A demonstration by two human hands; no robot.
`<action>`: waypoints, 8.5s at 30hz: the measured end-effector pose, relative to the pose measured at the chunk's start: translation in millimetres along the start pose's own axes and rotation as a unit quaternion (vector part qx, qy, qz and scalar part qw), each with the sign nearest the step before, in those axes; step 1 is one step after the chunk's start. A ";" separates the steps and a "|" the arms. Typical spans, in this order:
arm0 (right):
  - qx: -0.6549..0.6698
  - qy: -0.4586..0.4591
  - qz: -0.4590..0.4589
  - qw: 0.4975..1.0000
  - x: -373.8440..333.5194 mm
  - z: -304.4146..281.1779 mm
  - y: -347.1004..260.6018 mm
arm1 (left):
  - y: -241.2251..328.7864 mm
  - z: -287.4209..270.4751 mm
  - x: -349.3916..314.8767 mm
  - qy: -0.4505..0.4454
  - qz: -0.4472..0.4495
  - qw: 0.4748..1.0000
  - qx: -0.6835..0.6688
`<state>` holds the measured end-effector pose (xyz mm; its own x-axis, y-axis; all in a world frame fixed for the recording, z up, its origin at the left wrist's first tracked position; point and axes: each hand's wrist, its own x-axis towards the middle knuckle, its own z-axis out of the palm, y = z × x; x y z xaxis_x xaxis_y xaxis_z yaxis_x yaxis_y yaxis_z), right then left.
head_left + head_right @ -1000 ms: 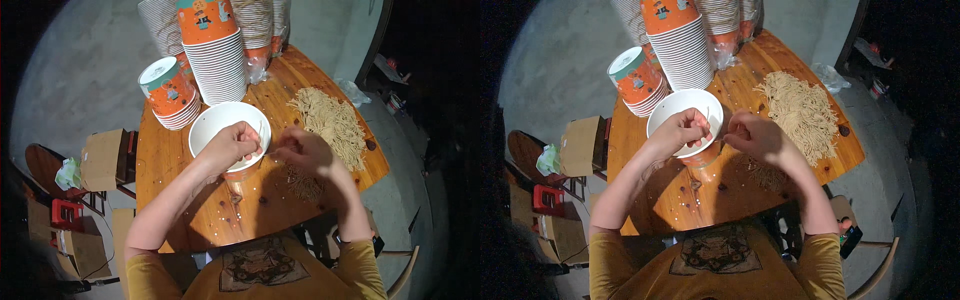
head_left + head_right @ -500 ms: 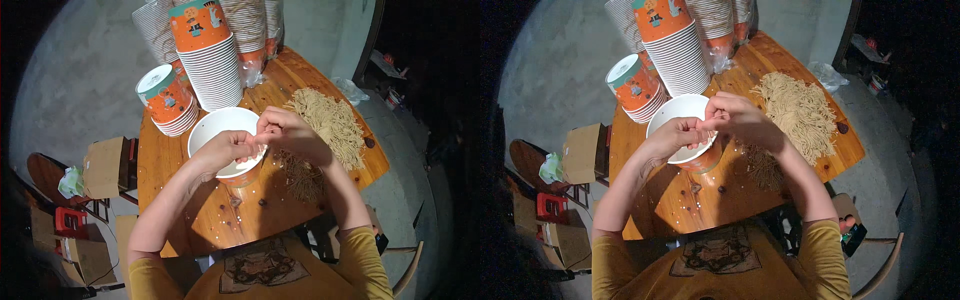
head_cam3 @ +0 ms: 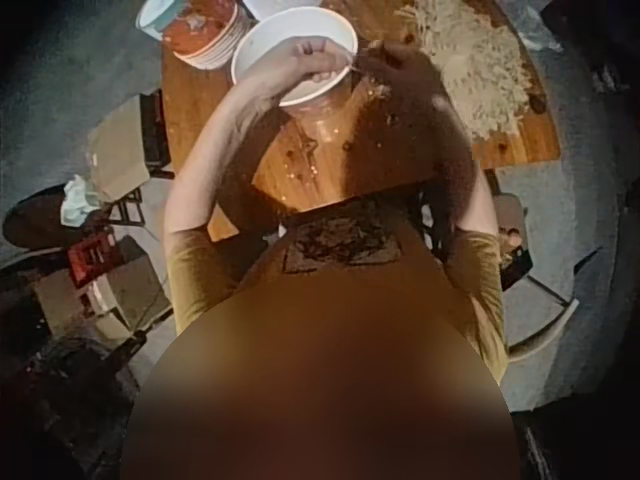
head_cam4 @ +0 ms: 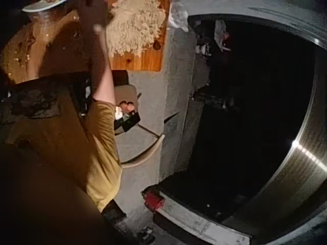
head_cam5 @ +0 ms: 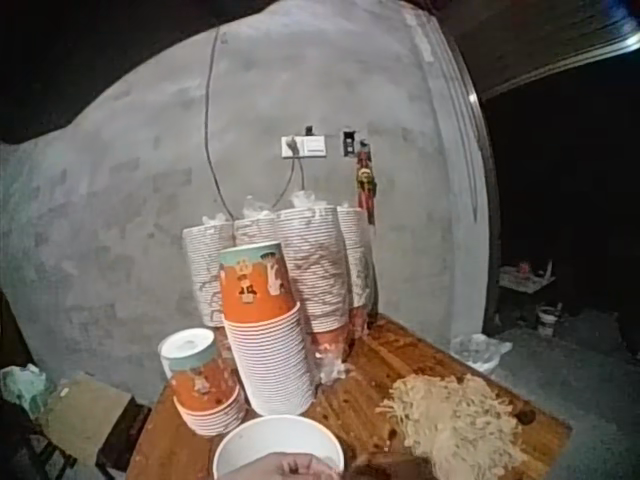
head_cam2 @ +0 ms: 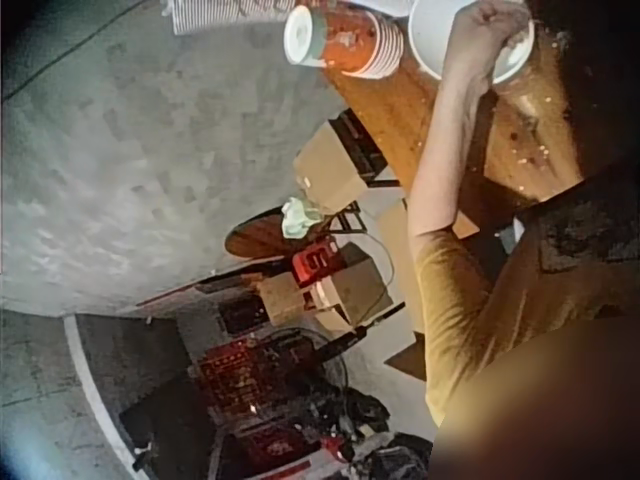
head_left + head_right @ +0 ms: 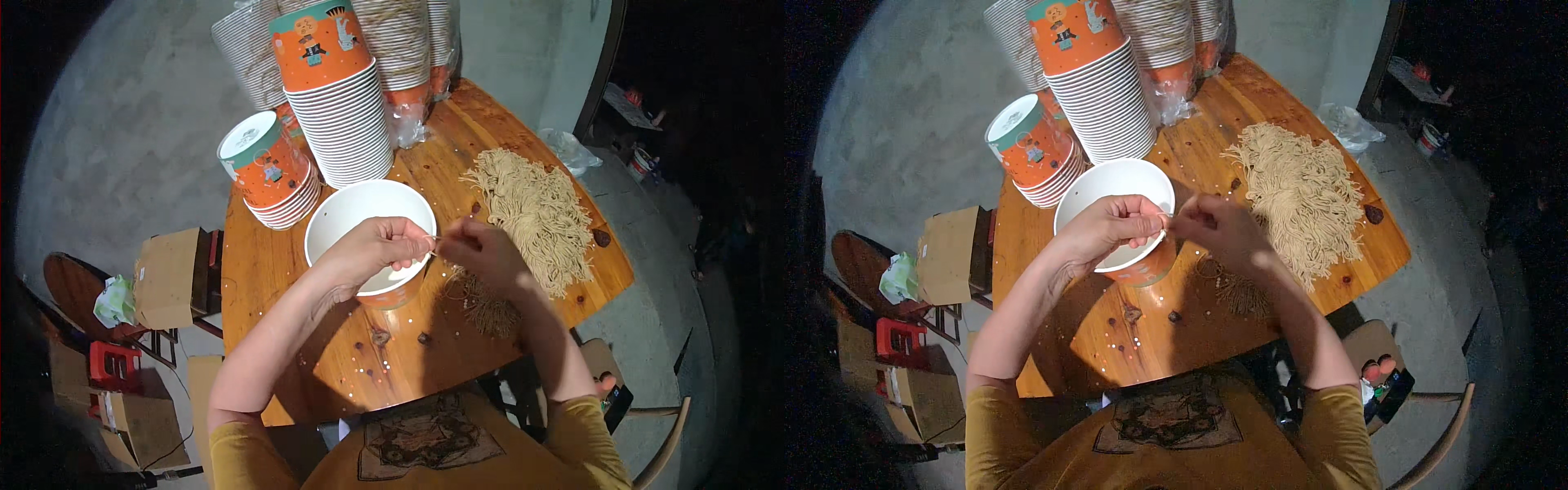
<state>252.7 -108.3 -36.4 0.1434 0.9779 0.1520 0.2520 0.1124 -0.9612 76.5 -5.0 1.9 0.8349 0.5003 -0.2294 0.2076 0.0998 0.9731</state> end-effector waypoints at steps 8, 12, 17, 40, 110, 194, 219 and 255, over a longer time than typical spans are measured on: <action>0.019 0.073 0.022 0.997 -23.2 26.3 -12.9 | 4.9 2.4 5.2 -0.031 -0.031 0.999 -0.013; 0.011 0.099 0.014 0.995 -24.9 35.2 -13.5 | 7.9 2.0 5.2 -0.033 -0.072 0.995 -0.065; 0.121 0.128 -0.026 0.984 -23.4 31.4 2.1 | 9.0 5.5 5.7 -0.025 -0.090 0.993 -0.069; -0.150 0.189 -0.173 0.955 -30.6 46.4 -17.7 | 21.1 19.3 -2.0 0.034 -0.132 0.990 -0.047; 0.067 0.132 -0.124 0.981 -18.9 32.6 7.0 | -10.4 27.5 -11.5 0.109 0.080 0.990 -0.035; -0.025 0.002 -0.031 0.999 -12.4 3.9 -14.7 | -16.2 35.5 -8.9 0.150 0.090 0.979 0.107; -0.015 0.045 -0.089 0.995 -17.5 7.0 -1.9 | -6.2 36.0 -13.6 0.091 0.057 0.988 0.109; -0.206 0.072 -0.233 0.948 -19.1 7.1 -9.7 | -6.4 24.3 -17.1 0.070 0.025 0.995 0.069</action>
<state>240.7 -126.8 -31.6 0.0474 0.8013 0.5964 0.6679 0.4185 -0.6154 73.3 -35.1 -0.9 0.7684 0.6183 -0.1653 0.2430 -0.0429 0.9691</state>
